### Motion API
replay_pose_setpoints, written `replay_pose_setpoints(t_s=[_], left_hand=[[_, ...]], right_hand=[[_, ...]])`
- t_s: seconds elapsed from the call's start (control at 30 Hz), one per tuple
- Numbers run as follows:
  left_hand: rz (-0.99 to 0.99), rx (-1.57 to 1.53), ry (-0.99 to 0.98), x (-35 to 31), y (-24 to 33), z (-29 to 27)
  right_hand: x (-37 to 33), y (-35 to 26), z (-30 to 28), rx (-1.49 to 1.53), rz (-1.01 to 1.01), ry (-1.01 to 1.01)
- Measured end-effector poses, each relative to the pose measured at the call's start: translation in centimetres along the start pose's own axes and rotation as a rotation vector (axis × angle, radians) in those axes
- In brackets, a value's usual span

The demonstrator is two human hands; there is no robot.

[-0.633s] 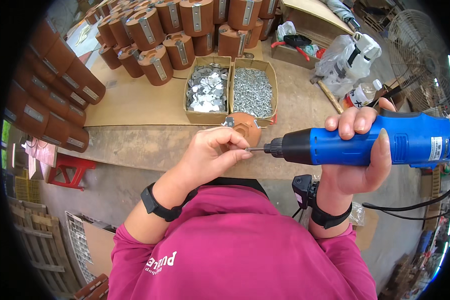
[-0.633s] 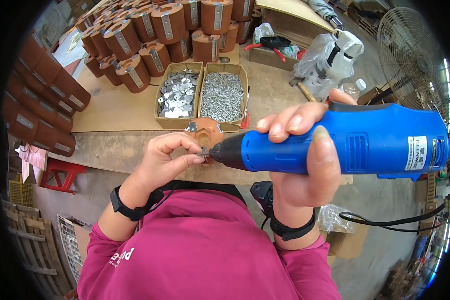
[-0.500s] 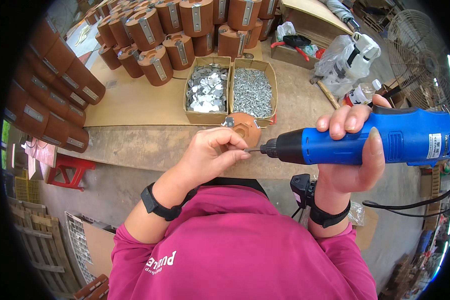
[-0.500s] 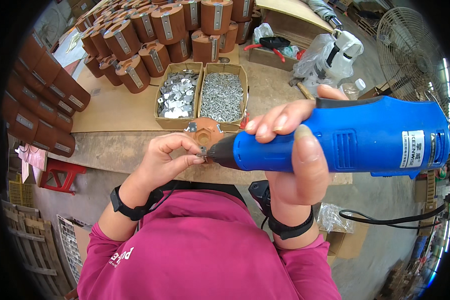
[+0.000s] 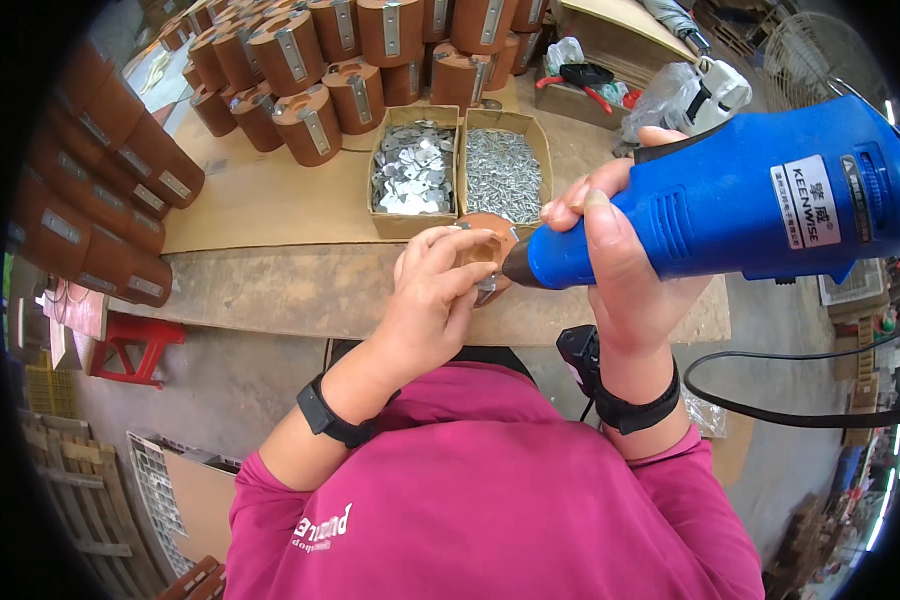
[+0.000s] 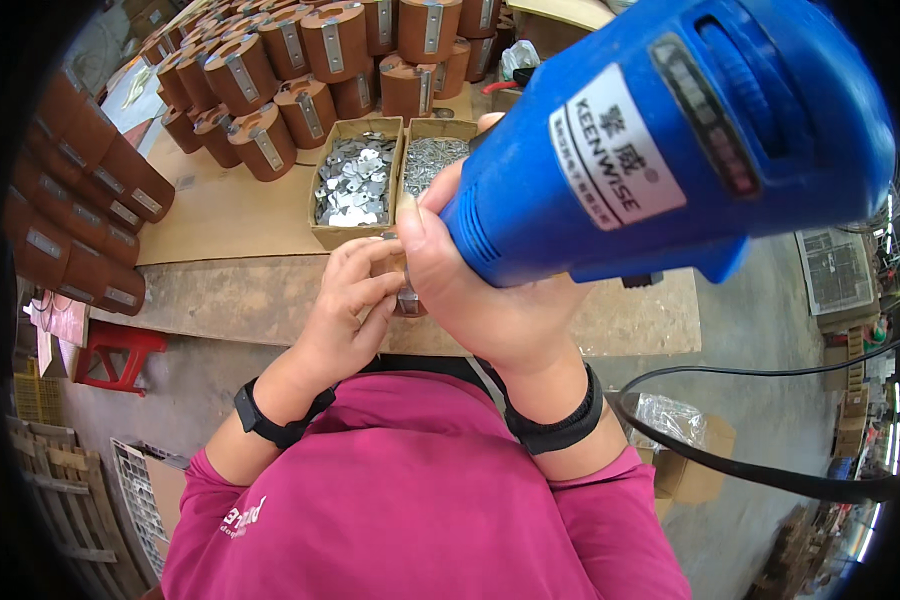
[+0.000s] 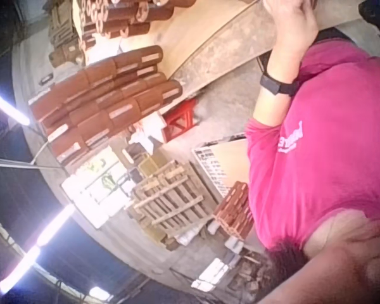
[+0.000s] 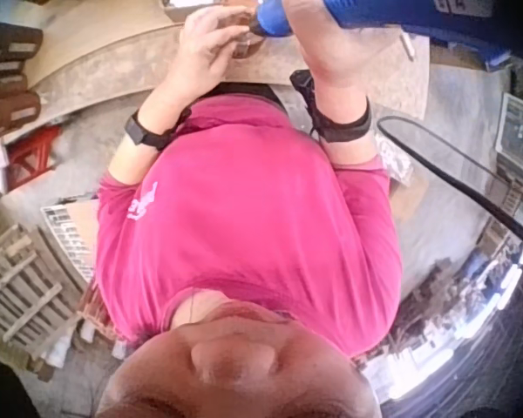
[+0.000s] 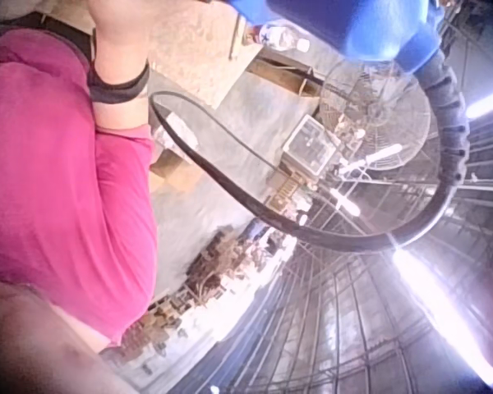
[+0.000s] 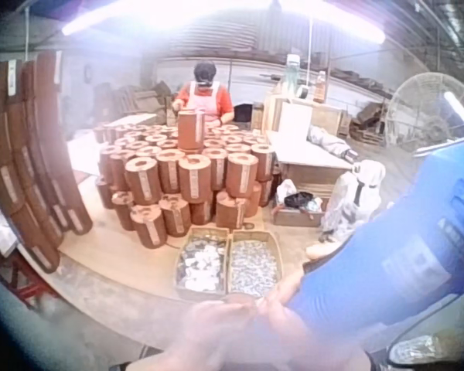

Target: The person is assembling small components onto a cylindrical wooden base using an electric screwdriver and screws.

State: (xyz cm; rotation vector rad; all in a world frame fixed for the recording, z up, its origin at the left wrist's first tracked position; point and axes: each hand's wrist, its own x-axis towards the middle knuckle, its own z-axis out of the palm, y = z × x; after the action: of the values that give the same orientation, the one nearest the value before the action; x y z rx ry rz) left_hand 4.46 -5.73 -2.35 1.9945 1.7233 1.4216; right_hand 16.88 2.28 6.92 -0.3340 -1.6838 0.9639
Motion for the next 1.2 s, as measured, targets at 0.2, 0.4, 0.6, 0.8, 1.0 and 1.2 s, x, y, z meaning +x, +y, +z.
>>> replay_pose_setpoints(t_s=[0.2, 0.4, 0.6, 0.8, 1.0, 1.2], left_hand=[[-0.037, -0.005, -0.036, -0.5, -0.4, 0.1], [-0.056, -0.006, -0.026, -0.7, -0.6, 0.5], [-0.073, 0.010, -0.047, -0.7, -0.6, 0.3], [-0.188, 0.015, -0.067, 0.0, -0.1, -0.1], [-0.149, 0.066, -0.102, -0.1, -1.0, 0.7], [-0.128, -0.021, -0.044, 0.0, -1.6, 1.5]], right_hand=[[0.4, 0.0, 0.9, 0.084, 0.020, 0.019], [0.4, 0.2, 1.3, 0.143, 0.019, 0.053], [0.7, 0.2, 1.4, 0.109, 0.087, -0.019], [1.1, 0.5, 1.9, 0.143, 0.114, -0.001], [1.3, 0.4, 2.2, 0.046, 0.104, -0.076], [1.6, 1.0, 2.2, 0.072, 0.156, -0.022]])
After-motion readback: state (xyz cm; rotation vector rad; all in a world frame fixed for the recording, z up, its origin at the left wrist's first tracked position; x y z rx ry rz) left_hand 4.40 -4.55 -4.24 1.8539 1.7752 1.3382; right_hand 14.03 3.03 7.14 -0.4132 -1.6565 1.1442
